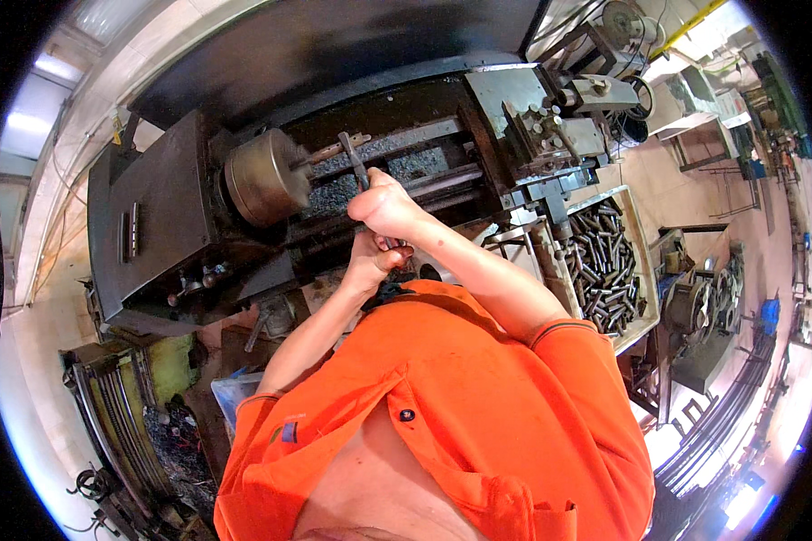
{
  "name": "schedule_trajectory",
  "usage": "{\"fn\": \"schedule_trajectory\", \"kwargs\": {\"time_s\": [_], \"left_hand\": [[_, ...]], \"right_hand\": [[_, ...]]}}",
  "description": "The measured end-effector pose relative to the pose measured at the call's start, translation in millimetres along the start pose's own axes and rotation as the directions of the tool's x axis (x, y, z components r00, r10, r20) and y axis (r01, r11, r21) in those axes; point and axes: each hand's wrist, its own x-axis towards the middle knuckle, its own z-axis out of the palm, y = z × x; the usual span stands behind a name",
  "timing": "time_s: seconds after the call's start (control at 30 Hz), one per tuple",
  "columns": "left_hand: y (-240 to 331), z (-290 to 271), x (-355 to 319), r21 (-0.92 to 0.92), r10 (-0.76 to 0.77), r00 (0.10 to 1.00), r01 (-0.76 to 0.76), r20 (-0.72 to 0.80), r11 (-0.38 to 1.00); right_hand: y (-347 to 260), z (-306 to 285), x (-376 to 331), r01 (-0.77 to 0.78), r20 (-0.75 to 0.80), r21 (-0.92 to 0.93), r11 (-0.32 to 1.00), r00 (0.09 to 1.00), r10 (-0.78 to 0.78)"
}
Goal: The person repeatedly picks up metal rods from a blue bin, measures them with a caliper, and places them into a machine. The person then removes the rods from the machine and returns them to the bin.
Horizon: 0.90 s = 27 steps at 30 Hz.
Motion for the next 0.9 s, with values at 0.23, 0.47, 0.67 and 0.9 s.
{"fn": "schedule_trajectory", "kwargs": {"time_s": [0.23, 0.47, 0.67, 0.9], "left_hand": [[-5.6, 10.1, 6.3, -0.060, -0.018, 1.000, 0.018, -0.003, 0.998], [-8.5, -8.4, 4.8, -0.003, -0.038, 0.999, 0.038, 0.027, 0.999], [1.5, -0.6, 2.0, -0.074, -0.036, 0.999, 0.038, 0.024, 0.997], [-8.5, 5.1, 9.4, -0.020, -0.086, 0.996, 0.085, -0.014, 0.996]], "right_hand": [[6.1, -10.8, -5.8, -0.067, -0.023, 0.213, 0.975, 0.997, 0.073], [-5.0, -3.6, -6.8, -0.128, 0.015, 0.173, 0.977, 0.992, 0.128], [12.7, -1.1, 1.6, -0.001, -0.070, 0.070, 0.998, 0.998, 0.006], [21.6, -8.0, 2.6, -0.009, -0.047, 0.254, 0.967, 0.999, 0.021]]}}
